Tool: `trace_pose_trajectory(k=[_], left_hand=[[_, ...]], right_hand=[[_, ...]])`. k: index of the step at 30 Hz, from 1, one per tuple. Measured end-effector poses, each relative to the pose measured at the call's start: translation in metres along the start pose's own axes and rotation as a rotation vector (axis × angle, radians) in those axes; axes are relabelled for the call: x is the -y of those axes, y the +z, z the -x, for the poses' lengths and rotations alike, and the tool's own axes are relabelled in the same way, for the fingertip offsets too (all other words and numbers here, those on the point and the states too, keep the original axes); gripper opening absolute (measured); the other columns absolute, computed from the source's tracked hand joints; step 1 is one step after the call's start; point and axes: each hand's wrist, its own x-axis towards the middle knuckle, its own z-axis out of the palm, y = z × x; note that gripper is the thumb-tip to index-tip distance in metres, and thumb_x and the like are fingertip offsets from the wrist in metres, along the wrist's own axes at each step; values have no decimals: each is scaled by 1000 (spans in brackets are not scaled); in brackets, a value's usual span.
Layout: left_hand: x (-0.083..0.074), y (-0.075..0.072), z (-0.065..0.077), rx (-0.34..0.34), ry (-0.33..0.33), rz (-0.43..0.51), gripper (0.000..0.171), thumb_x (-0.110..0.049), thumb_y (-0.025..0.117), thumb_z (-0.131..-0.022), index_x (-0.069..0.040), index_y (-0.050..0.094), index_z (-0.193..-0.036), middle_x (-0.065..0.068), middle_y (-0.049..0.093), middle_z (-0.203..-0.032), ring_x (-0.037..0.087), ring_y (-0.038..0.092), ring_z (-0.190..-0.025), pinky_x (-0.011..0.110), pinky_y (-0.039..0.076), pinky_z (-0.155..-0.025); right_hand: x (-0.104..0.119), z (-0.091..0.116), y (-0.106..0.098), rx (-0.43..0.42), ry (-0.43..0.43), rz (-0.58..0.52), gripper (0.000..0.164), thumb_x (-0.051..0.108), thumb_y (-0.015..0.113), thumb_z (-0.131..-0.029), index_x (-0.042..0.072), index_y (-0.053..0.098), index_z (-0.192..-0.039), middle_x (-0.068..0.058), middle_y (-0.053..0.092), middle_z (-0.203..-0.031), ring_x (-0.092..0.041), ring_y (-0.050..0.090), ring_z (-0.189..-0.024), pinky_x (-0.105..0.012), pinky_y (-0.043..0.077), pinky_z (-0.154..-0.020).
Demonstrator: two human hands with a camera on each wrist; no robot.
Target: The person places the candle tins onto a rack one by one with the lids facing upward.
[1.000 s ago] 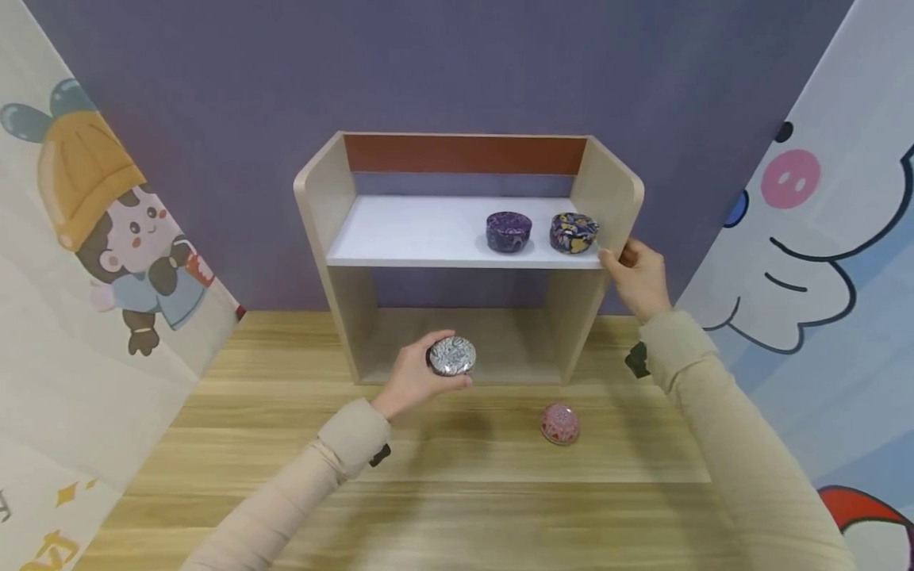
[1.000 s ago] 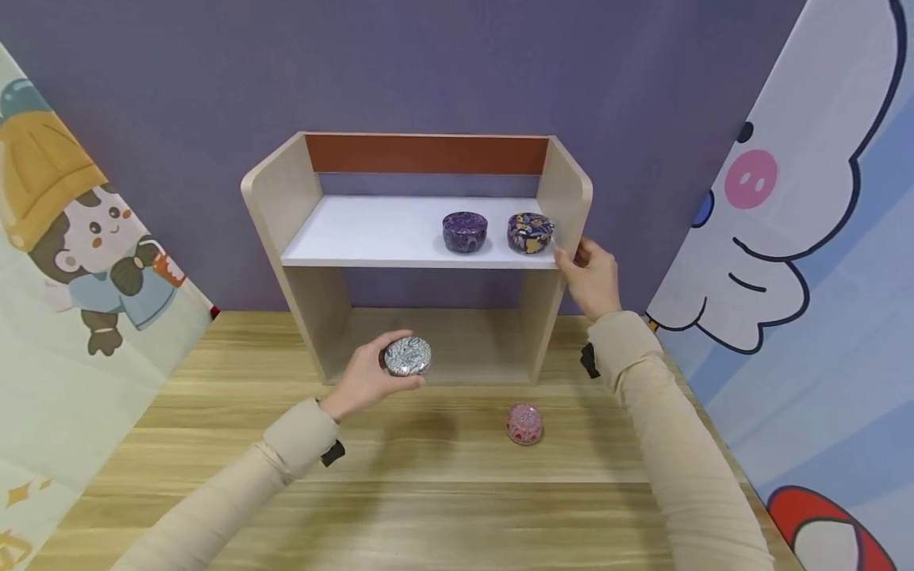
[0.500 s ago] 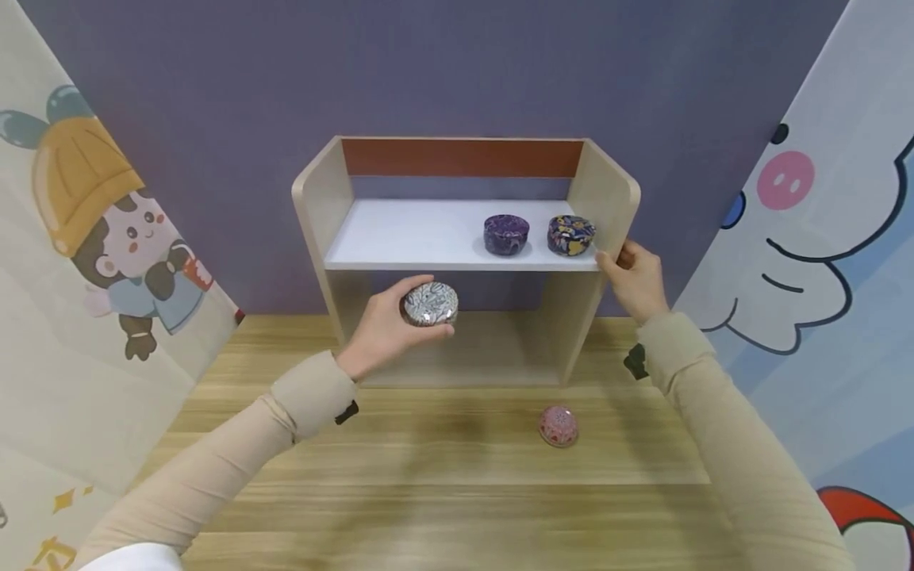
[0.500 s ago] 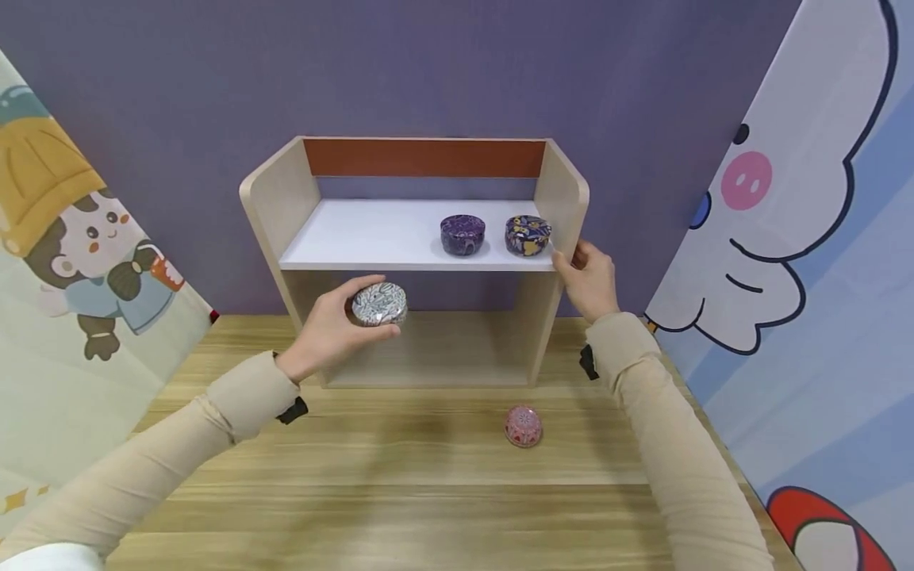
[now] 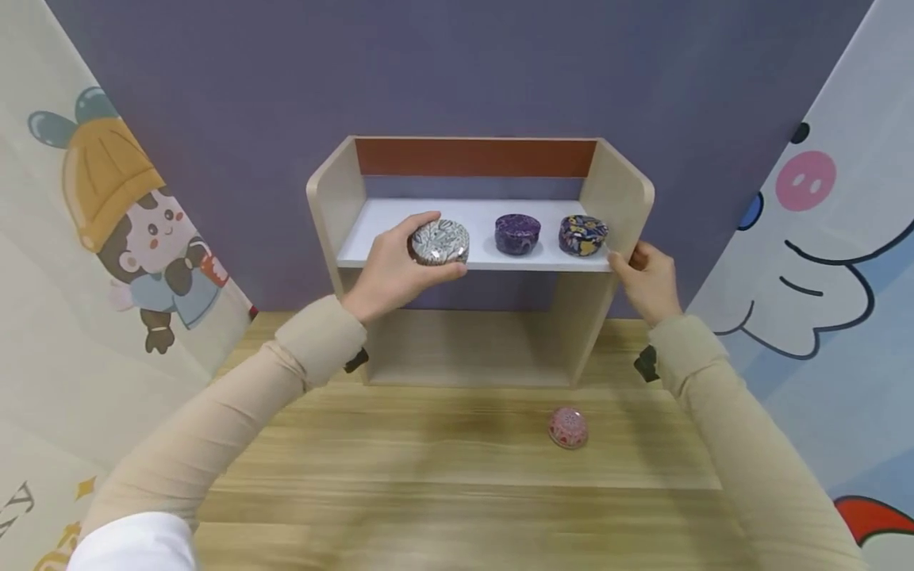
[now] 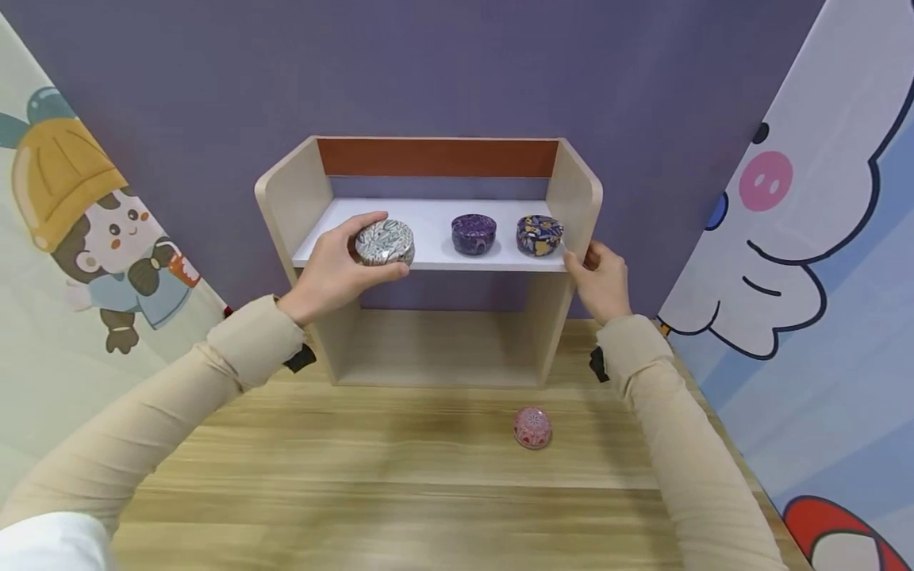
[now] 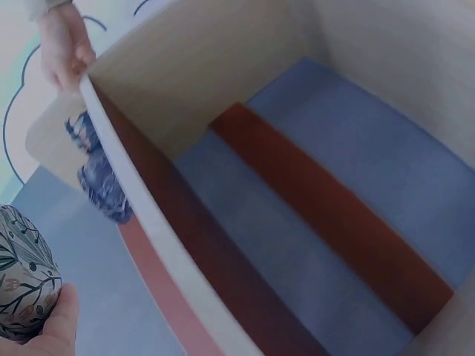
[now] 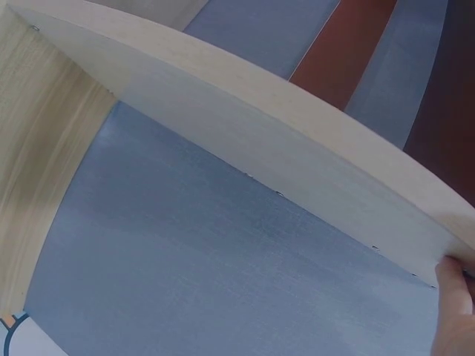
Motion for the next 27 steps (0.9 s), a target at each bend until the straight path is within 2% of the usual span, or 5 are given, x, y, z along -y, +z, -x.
trace_pose_trajectory(k=[4, 12, 20, 23, 27], left_hand=[[-2, -5, -14, -20, -9, -21, 79, -35, 79, -68, -14, 45, -135, 9, 54, -127, 20, 54, -107, 31, 47, -90], [4, -9, -37, 5, -31, -2, 79, -35, 78, -69, -14, 42, -136, 8, 51, -130, 18, 52, -110, 30, 48, -89], [7, -9, -56, 38, -61, -68, 80, -40, 77, -69, -16, 42, -137, 7, 52, -129, 18, 52, -109, 29, 47, -87], [8, -9, -61, 46, -88, -87, 81, -41, 76, -69, -16, 41, -138, 6, 51, -130, 18, 51, -110, 28, 46, -88], [12, -6, -68, 40, -123, -83, 81, -41, 76, -70, -16, 40, -139, 7, 50, -132, 19, 50, -112, 29, 45, -91]], right_hand=[[1, -1, 0, 12, -1, -7, 51, 27, 52, -91, -4, 45, -132, -25, 54, -124, -9, 58, -99, -23, 49, -87], [1, 0, -1, 21, 8, -4, 52, 28, 52, -91, -4, 44, -132, -25, 54, -125, -24, 56, -109, -31, 48, -92], [-1, 0, -2, 20, 18, -9, 53, 30, 52, -91, -4, 45, -131, -22, 55, -125, -20, 56, -106, -22, 49, -87], [-1, 0, -2, 17, 14, -13, 53, 30, 52, -91, -4, 45, -131, -23, 55, -125, -18, 56, -105, -23, 49, -88], [-1, 0, -1, 23, 14, -33, 53, 28, 52, -92, -4, 43, -133, -25, 52, -127, -22, 56, -110, -29, 48, -93]])
